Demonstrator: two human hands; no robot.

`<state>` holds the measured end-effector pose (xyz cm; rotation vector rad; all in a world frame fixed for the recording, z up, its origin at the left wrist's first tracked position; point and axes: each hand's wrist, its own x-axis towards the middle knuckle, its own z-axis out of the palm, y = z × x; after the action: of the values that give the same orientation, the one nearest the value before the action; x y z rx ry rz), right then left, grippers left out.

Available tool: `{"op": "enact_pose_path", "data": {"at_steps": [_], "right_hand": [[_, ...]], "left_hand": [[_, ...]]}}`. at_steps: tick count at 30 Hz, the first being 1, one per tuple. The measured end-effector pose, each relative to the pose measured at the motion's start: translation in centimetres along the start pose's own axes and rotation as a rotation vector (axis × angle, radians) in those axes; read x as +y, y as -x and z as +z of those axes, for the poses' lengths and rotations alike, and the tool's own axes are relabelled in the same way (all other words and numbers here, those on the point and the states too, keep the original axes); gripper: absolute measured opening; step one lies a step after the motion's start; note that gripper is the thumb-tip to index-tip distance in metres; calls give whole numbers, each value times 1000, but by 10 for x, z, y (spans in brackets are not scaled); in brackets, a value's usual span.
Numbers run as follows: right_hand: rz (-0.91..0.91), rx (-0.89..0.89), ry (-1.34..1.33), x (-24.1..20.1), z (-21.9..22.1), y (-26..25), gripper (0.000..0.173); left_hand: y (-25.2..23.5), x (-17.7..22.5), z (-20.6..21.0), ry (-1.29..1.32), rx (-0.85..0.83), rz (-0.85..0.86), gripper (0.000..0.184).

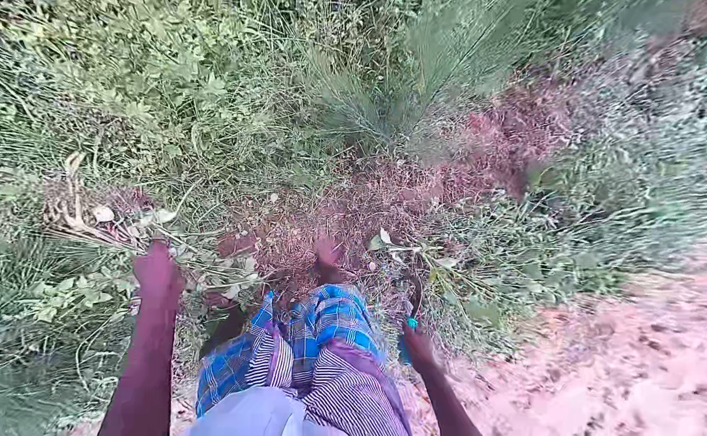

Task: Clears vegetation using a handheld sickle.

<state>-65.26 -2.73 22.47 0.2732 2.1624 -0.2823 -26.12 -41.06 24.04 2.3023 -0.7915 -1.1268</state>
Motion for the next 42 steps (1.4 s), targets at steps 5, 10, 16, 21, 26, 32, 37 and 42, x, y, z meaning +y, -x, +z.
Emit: {"op": "enact_pose_path", "data": {"at_steps": [5, 10, 16, 21, 26, 32, 37, 42], "right_hand": [[128, -102, 12, 69, -5, 21, 41], [106, -204, 66, 96, 6, 50, 39], [70, -216, 89, 105, 27, 50, 41], [8, -239, 145, 86, 30, 51, 44], [29, -286, 249, 65, 28, 31, 46], [19, -256, 206, 29, 21, 12, 41], [-4, -219, 166, -12, 19, 4, 39], [-100, -223, 264, -50, 27, 9, 41]], "left_hand": [[94, 108, 86, 224, -218, 162, 49], [253, 147, 150, 49, -817, 286, 60], [391, 84, 240, -501, -1908, 766, 75], [324, 53, 234, -577, -1749, 462, 53], [159, 6, 185, -687, -1176, 278, 43], [-4, -68, 52, -614, -654, 120, 48], [-5, -128, -24, -439, -426, -150, 47], [30, -171, -47, -327, -517, -291, 45]]}}
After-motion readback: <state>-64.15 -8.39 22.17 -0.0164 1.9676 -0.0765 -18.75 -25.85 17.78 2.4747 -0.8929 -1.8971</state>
